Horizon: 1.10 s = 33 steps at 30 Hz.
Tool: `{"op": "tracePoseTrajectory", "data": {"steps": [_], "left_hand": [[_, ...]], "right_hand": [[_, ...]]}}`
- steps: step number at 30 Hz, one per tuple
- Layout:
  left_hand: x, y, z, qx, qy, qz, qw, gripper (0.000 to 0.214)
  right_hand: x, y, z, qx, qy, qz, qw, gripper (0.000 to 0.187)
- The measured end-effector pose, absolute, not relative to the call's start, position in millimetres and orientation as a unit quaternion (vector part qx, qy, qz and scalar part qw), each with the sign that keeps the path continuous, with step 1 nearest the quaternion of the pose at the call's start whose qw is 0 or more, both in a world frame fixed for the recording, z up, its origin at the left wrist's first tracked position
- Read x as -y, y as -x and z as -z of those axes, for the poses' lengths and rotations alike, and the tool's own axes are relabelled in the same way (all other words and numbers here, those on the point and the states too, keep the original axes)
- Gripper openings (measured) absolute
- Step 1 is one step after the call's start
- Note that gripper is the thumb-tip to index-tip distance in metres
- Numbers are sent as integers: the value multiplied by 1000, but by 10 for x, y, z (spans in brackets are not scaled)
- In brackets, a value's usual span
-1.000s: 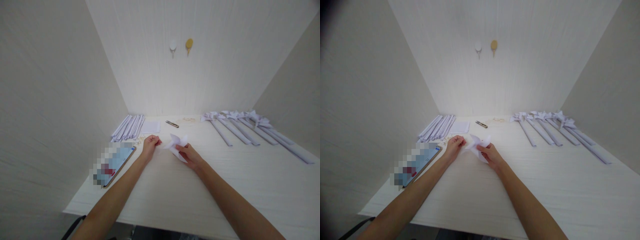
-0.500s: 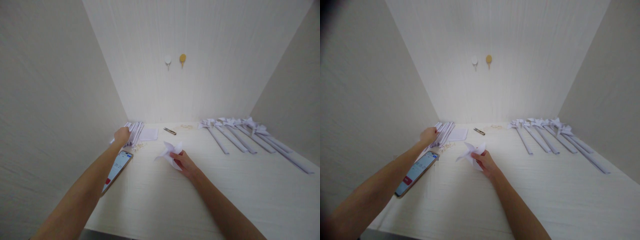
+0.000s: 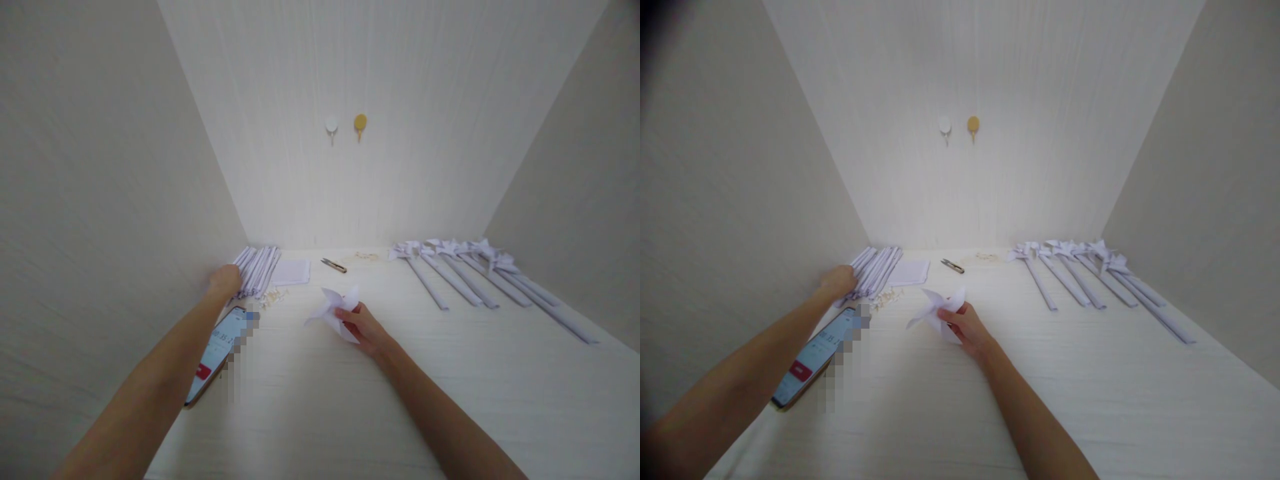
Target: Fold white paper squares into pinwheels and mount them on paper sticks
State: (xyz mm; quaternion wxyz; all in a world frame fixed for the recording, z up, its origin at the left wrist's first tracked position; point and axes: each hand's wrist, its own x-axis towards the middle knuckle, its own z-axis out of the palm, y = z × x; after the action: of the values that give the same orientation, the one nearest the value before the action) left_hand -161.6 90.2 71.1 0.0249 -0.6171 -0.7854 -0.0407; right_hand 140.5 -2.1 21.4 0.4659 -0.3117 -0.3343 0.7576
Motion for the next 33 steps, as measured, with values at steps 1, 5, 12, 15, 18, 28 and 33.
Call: {"op": "tracePoseTrajectory", "data": {"steps": [1,5,12,15,18,28,33], "left_hand": [[-912,1607,-752,799,599,60,16,20],[-928,1444,-964,797,530,268,-106,8],[-441,618,-800,537,444,450,-558,14],[-129,270,-530,382,331,456,-733,28],[33,44,-326,336,274,445,-783,27],[89,-5,-230,373,274,526,-713,12],[96,-70,-177,364,363,524,-679,37]], "right_hand": [[21,-1407,-217,330,312,-758,468,31],[13,-1416,-222,305,296,-765,483,30],[-6,-1447,-191,266,260,-766,525,27],[1,-1474,-189,253,231,-757,556,27],[14,-1505,-192,234,203,-761,570,27],[-15,-1574,-90,146,194,-806,540,15],[0,-1548,-105,139,218,-808,530,17]]}}
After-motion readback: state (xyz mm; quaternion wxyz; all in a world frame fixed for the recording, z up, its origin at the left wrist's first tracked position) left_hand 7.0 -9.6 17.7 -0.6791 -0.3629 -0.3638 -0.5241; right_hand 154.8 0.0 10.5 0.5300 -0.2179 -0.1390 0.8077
